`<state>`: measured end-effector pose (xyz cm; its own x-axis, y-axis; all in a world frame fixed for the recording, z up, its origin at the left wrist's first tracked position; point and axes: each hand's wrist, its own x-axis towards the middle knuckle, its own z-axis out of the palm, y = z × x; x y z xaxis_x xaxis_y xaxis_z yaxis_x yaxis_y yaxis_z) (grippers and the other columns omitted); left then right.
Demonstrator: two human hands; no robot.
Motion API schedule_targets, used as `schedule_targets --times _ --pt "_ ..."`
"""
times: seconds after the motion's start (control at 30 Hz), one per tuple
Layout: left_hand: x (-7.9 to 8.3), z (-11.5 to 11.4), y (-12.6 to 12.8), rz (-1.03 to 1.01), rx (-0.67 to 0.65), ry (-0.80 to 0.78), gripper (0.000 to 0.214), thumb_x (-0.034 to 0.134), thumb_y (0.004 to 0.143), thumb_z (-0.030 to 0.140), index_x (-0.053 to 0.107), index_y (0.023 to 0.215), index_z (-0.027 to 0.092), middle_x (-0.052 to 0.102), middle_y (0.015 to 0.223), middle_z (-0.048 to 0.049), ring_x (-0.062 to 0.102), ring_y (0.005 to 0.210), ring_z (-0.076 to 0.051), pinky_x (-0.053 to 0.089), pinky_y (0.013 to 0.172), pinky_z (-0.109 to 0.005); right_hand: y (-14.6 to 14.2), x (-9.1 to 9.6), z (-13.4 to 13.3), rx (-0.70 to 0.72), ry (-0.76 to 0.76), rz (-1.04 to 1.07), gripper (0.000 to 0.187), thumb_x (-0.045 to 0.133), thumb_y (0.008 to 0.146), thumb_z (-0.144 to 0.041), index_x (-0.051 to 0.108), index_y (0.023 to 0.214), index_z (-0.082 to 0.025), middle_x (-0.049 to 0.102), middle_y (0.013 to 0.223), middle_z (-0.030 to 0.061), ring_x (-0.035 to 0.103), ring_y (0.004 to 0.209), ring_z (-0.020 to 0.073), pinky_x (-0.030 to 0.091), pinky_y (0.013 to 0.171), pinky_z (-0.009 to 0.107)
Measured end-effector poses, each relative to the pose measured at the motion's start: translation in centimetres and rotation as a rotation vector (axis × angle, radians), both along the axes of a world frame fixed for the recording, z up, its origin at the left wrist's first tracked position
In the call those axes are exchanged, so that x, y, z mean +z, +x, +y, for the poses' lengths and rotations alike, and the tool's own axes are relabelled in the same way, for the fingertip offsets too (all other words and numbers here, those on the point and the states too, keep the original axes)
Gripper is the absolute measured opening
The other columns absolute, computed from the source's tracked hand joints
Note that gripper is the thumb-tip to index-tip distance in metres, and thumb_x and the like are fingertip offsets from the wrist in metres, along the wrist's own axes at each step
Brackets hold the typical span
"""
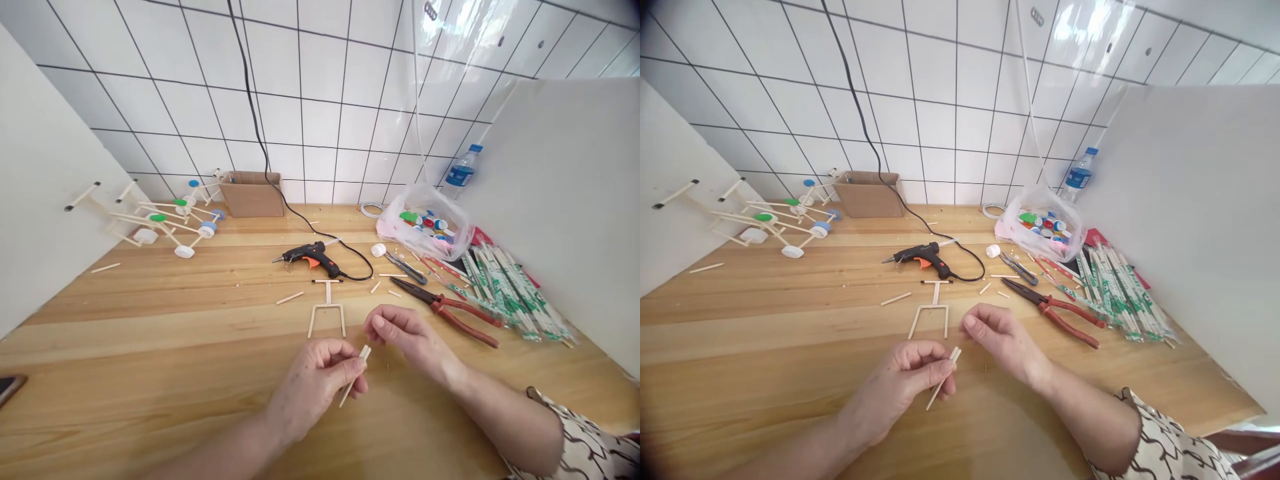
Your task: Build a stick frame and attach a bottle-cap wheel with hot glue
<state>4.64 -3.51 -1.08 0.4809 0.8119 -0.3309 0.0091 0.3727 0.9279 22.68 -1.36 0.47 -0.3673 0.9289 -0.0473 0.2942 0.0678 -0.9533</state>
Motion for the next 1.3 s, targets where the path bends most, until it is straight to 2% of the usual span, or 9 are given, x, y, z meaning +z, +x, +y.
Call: schedule_targets --times 0.2,0.3,0.4,0.7,0.93,1.13,1.3 --pt "0.3 0.1 -0.1 0.014 0.012 -0.029 0.023 0.059 0.075 0.033 0.058 0.063 0.013 0.062 0.057 -0.0018 0.052 0.055 -0.012 0.040 0.060 -0.026 -0.5 0.1 -0.4 0.066 -0.100 -0.027 0.040 0.044 0.086 -0.049 0.055 0.070 -0.014 0.047 0.064 -0.0015 0.042 0.062 0.0103 0.036 0.059 0.022" --pt "0.2 0.0 -0.1 0.025 0.006 -0.027 0.023 0.059 0.075 0.034 0.059 0.064 0.013 0.062 0.057 -0.0015 0.051 0.054 -0.012 0.039 0.059 -0.026 -0.6 0.1 -0.6 0.102 -0.082 -0.055 0.041 0.043 0.086 -0.050 0.052 0.067 -0.014 0.040 0.059 -0.0035 0.037 0.057 0.0091 0.033 0.054 0.021" --pt "0.0 0.0 -0.1 0.046 -0.009 -0.020 0.023 0.057 0.076 0.034 0.060 0.066 0.013 0.061 0.057 -0.0016 0.050 0.053 -0.012 0.037 0.056 -0.026 -0.8 0.1 -0.9 0.123 -0.030 -0.091 0.037 0.045 0.086 -0.045 0.053 0.068 -0.014 0.043 0.060 -0.0031 0.039 0.058 0.0092 0.034 0.054 0.021" --pt "0.4 -0.1 0.2 0.136 -0.024 -0.052 0.022 0.058 0.074 0.033 0.059 0.065 0.014 0.064 0.058 -0.0022 0.052 0.053 -0.012 0.037 0.053 -0.023 -1.1 -0.3 -1.2 0.066 0.101 -0.218 0.023 0.051 0.080 -0.031 0.051 0.063 -0.015 0.045 0.054 -0.0032 0.038 0.052 0.0088 0.033 0.049 0.020" --pt "0.4 0.3 -0.2 0.011 0.002 -0.099 0.028 0.055 0.077 0.038 0.061 0.067 0.013 0.066 0.062 -0.0039 0.055 0.057 -0.012 0.044 0.060 -0.025 -0.4 -0.1 -0.4 0.003 0.142 -0.214 0.024 0.049 0.082 -0.033 0.050 0.065 -0.016 0.049 0.057 -0.0021 0.042 0.054 0.0093 0.036 0.051 0.021" --pt "0.7 0.3 -0.2 0.058 -0.020 -0.125 0.024 0.062 0.071 0.037 0.061 0.068 0.013 0.066 0.061 -0.0034 0.056 0.057 -0.012 0.045 0.061 -0.026 -0.2 -0.3 -0.3 -0.008 0.181 -0.224 0.029 0.049 0.084 -0.037 0.051 0.064 -0.016 0.050 0.058 -0.0014 0.042 0.055 0.0093 0.037 0.052 0.021" --pt "0.7 0.3 -0.2 0.074 -0.028 -0.114 0.020 0.060 0.071 0.032 0.059 0.064 0.013 0.065 0.059 -0.0023 0.056 0.055 -0.012 0.044 0.060 -0.026 -0.3 -0.3 -0.6 -0.017 0.106 -0.156 0.034 0.051 0.082 -0.044 0.051 0.063 -0.016 0.046 0.057 -0.0026 0.039 0.054 0.0090 0.034 0.051 0.022"
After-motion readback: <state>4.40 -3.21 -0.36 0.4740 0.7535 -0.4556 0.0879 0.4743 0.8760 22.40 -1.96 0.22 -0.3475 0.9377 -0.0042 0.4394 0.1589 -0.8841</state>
